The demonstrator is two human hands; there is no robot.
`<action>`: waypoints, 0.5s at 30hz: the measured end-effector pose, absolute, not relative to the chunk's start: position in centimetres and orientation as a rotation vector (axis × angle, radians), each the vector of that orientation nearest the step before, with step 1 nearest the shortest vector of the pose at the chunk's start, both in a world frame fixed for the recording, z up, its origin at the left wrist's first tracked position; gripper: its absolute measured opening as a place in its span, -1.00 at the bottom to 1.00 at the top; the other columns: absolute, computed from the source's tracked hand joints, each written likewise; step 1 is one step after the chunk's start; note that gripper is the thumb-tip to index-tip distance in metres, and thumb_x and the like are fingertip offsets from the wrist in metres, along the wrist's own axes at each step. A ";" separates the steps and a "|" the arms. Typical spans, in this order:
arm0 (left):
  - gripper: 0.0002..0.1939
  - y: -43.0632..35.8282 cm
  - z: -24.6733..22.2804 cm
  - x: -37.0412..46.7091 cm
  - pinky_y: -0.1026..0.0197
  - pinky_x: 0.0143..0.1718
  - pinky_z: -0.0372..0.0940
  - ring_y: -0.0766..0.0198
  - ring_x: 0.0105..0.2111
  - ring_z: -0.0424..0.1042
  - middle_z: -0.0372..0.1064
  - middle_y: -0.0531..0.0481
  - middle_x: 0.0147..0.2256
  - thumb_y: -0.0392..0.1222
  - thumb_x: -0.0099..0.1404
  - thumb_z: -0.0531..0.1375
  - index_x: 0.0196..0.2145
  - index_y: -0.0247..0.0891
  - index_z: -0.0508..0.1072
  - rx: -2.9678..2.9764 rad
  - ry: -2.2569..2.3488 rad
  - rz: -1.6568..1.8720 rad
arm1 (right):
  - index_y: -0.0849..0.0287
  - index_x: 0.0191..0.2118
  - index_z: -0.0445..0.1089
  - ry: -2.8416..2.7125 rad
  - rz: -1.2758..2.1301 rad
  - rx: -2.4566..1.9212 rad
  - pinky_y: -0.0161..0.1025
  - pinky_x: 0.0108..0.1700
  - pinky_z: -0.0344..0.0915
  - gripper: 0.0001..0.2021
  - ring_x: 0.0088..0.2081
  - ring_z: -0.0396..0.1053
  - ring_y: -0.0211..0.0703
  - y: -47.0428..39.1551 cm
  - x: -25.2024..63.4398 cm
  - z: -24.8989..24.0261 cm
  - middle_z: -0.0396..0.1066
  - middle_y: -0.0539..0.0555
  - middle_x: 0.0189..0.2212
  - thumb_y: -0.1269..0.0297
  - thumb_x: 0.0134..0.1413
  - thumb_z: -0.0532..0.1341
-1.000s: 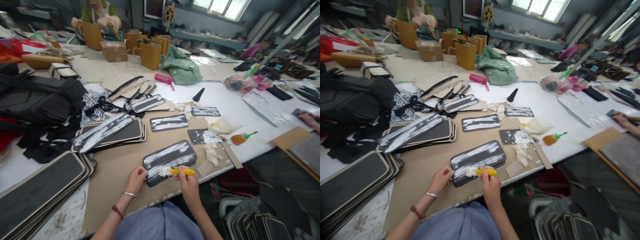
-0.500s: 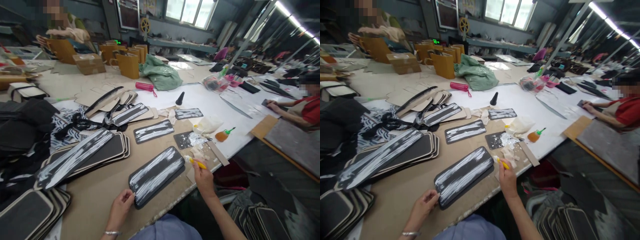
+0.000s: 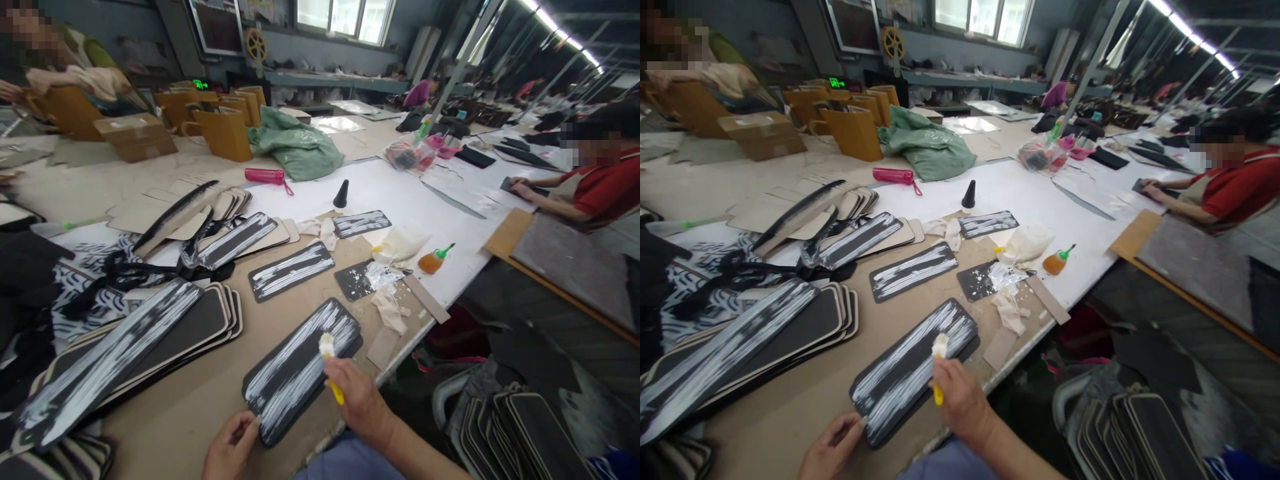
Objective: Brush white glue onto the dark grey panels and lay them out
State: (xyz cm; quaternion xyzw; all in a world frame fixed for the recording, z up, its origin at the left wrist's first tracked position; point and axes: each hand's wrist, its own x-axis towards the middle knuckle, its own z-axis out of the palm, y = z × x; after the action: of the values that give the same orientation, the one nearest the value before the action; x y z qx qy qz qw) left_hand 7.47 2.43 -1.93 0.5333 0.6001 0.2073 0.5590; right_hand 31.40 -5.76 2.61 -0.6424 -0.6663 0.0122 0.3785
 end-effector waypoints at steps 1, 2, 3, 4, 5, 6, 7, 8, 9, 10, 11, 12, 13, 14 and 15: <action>-0.53 2.5 -1.8 7.5 0.30 -0.48 0.25 0.26 -0.55 0.30 0.29 0.07 -0.64 0.26 -0.27 0.26 -0.64 -0.25 0.40 1.260 1.420 0.480 | 0.21 -0.06 0.26 -1.715 0.135 -1.587 -0.20 -0.13 0.37 -0.73 -0.15 0.36 -0.13 -6.0 30.5 3.0 0.41 0.19 -0.23 0.48 0.11 0.03; -0.53 2.6 -1.6 7.6 0.29 -0.48 0.26 0.25 -0.55 0.30 0.30 0.06 -0.63 0.25 -0.27 0.26 -0.64 -0.25 0.40 1.259 1.426 0.472 | 0.21 -0.04 0.25 -1.690 0.221 -1.545 -0.22 -0.11 0.36 -0.72 -0.14 0.36 -0.15 -6.2 29.8 3.4 0.41 0.18 -0.22 0.47 0.12 0.03; -0.54 2.7 -1.3 7.7 0.28 -0.48 0.25 0.25 -0.55 0.30 0.31 0.06 -0.63 0.25 -0.27 0.26 -0.64 -0.25 0.41 1.256 1.435 0.472 | 0.20 -0.04 0.25 -1.631 0.285 -1.523 -0.21 -0.09 0.34 -0.73 -0.13 0.36 -0.15 -6.4 29.3 3.9 0.41 0.17 -0.21 0.46 0.12 0.03; -0.54 2.7 -1.0 7.8 0.27 -0.48 0.25 0.25 -0.55 0.30 0.31 0.05 -0.63 0.24 -0.27 0.26 -0.64 -0.25 0.41 1.251 1.444 0.481 | 0.19 -0.05 0.26 -1.542 0.342 -1.528 -0.20 -0.08 0.34 -0.74 -0.13 0.36 -0.15 -6.4 29.1 4.3 0.41 0.16 -0.21 0.43 0.13 0.03; -0.55 2.7 -0.6 8.0 0.27 -0.48 0.24 0.26 -0.56 0.29 0.31 0.05 -0.63 0.23 -0.26 0.26 -0.64 -0.26 0.40 1.244 1.445 0.495 | 0.17 -0.08 0.28 -1.424 0.402 -1.557 -0.19 -0.09 0.35 -0.76 -0.15 0.37 -0.15 -6.2 29.0 4.6 0.41 0.14 -0.22 0.40 0.15 0.03; -0.57 2.8 -0.4 8.1 0.27 -0.49 0.24 0.27 -0.56 0.29 0.31 0.05 -0.63 0.21 -0.24 0.26 -0.63 -0.26 0.40 1.233 1.437 0.510 | 0.16 -0.12 0.30 -1.287 0.475 -1.592 -0.19 -0.13 0.37 -0.79 -0.20 0.39 -0.14 -5.9 29.1 4.7 0.41 0.13 -0.24 0.35 0.16 0.02; -0.58 2.8 -0.1 8.3 0.28 -0.49 0.23 0.29 -0.56 0.28 0.30 0.06 -0.64 0.19 -0.22 0.25 -0.63 -0.26 0.39 1.216 1.424 0.524 | 0.17 -0.16 0.32 -1.139 0.565 -1.623 -0.18 -0.19 0.40 -0.81 -0.26 0.41 -0.14 -5.4 29.1 4.7 0.41 0.13 -0.26 0.29 0.16 0.02; -0.61 2.8 0.0 8.4 0.29 -0.50 0.22 0.31 -0.57 0.27 0.29 0.07 -0.64 0.16 -0.19 0.25 -0.62 -0.27 0.38 1.193 1.407 0.534 | 0.18 -0.20 0.32 -0.992 0.670 -1.637 -0.18 -0.26 0.42 -0.80 -0.33 0.42 -0.15 -4.9 29.0 4.6 0.41 0.13 -0.28 0.23 0.16 0.03; -0.63 2.8 0.0 8.5 0.29 -0.51 0.21 0.33 -0.59 0.25 0.27 0.09 -0.66 0.14 -0.17 0.24 -0.62 -0.27 0.36 1.165 1.394 0.541 | 0.19 -0.23 0.31 -0.856 0.779 -1.630 -0.18 -0.32 0.43 -0.77 -0.39 0.42 -0.16 -4.3 28.7 4.3 0.41 0.14 -0.29 0.17 0.16 0.03; -0.64 2.7 0.0 8.6 0.30 -0.53 0.19 0.34 -0.61 0.24 0.26 0.10 -0.67 0.11 -0.15 0.23 -0.62 -0.26 0.34 1.134 1.385 0.545 | 0.20 -0.25 0.30 -0.744 0.881 -1.605 -0.17 -0.37 0.44 -0.74 -0.44 0.42 -0.16 -3.8 28.4 4.0 0.41 0.15 -0.30 0.11 0.14 0.03; -0.66 2.7 -0.1 8.7 0.31 -0.56 0.17 0.36 -0.62 0.22 0.25 0.11 -0.68 0.09 -0.14 0.22 -0.62 -0.26 0.32 1.104 1.379 0.542 | 0.21 -0.27 0.30 -0.671 0.965 -1.569 -0.16 -0.40 0.44 -0.71 -0.46 0.41 -0.15 -3.3 27.9 3.5 0.41 0.15 -0.31 0.06 0.13 0.04; -0.68 2.6 -0.2 8.8 0.31 -0.58 0.15 0.37 -0.64 0.21 0.24 0.11 -0.69 0.07 -0.14 0.22 -0.62 -0.26 0.30 1.077 1.378 0.535 | 0.21 -0.28 0.30 -0.644 1.022 -1.541 -0.15 -0.41 0.44 -0.68 -0.47 0.41 -0.15 -3.0 27.4 3.0 0.41 0.16 -0.31 0.03 0.11 0.04; -0.69 2.6 -0.3 8.8 0.32 -0.59 0.14 0.37 -0.64 0.20 0.24 0.11 -0.70 0.05 -0.14 0.21 -0.62 -0.26 0.28 1.055 1.379 0.530 | 0.21 -0.29 0.30 -0.658 1.044 -1.528 -0.15 -0.42 0.44 -0.66 -0.47 0.41 -0.14 -2.8 27.1 2.5 0.42 0.16 -0.32 0.00 0.09 0.05; -0.71 2.5 -0.4 8.9 0.32 -0.59 0.12 0.38 -0.65 0.19 0.24 0.12 -0.70 0.02 -0.14 0.20 -0.63 -0.25 0.27 1.041 1.381 0.529 | 0.21 -0.30 0.32 -0.705 1.026 -1.537 -0.16 -0.41 0.44 -0.66 -0.47 0.41 -0.14 -2.7 26.9 2.1 0.42 0.16 -0.32 0.00 0.08 0.06; -0.73 2.5 -0.5 9.0 0.33 -0.60 0.11 0.39 -0.66 0.19 0.23 0.12 -0.71 0.01 -0.14 0.19 -0.63 -0.25 0.26 1.031 1.382 0.530 | 0.20 -0.30 0.33 -0.772 0.969 -1.566 -0.16 -0.39 0.44 -0.66 -0.46 0.41 -0.14 -2.8 26.9 1.8 0.41 0.16 -0.31 0.00 0.08 0.06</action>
State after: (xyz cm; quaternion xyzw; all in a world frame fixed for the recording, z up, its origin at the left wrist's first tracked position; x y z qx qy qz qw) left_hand 8.96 2.49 -0.52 0.4485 0.6012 0.2305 0.6199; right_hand 26.87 -2.80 1.80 -0.6593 -0.3250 0.4080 0.5415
